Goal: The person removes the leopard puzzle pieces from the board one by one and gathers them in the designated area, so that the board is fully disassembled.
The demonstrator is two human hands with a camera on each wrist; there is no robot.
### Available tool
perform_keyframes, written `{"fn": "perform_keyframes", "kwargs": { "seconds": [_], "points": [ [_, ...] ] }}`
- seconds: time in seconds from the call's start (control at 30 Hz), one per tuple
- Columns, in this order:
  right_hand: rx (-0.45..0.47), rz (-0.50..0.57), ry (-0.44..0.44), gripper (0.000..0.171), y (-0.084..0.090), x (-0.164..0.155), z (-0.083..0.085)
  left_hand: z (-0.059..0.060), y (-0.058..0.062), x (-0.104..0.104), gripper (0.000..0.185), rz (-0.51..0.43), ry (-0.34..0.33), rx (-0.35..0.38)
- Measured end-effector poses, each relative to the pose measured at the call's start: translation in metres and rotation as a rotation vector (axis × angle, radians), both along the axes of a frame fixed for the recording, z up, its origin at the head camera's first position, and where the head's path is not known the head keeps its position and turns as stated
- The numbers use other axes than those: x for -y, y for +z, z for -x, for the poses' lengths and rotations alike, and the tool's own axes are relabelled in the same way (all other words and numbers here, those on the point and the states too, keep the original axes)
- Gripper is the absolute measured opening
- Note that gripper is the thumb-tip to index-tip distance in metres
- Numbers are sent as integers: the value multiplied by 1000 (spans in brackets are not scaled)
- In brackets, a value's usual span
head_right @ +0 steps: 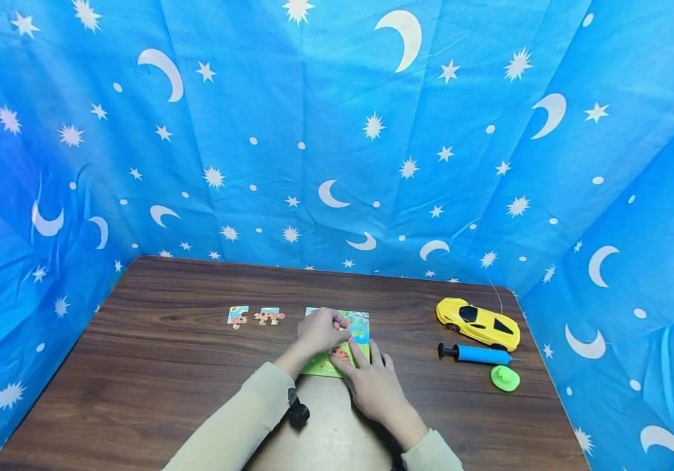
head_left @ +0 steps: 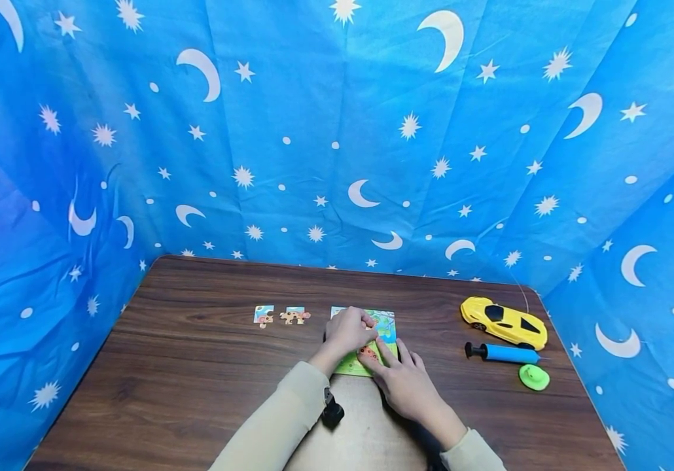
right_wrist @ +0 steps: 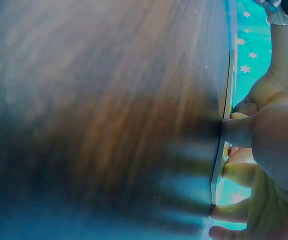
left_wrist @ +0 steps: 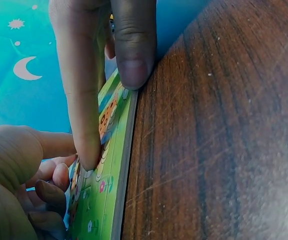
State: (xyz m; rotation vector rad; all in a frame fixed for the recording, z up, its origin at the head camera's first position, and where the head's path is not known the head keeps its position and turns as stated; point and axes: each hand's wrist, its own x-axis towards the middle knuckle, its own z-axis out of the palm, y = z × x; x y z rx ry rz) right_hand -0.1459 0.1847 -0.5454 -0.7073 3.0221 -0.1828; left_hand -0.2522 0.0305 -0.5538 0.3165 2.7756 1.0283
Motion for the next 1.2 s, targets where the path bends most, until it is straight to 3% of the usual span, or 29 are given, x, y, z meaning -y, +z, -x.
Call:
{"fn": "perform_keyframes", "kwargs": {
  "seconds": [0.5,1.2],
  "points": [
    [-8,-6,4,44,3,0,0,-1,-7,-5,8,-17,60,-5],
    [20,8,-4,44,3,0,-1,-1,-12,3,5,-158,8,-19]
  ]
}}
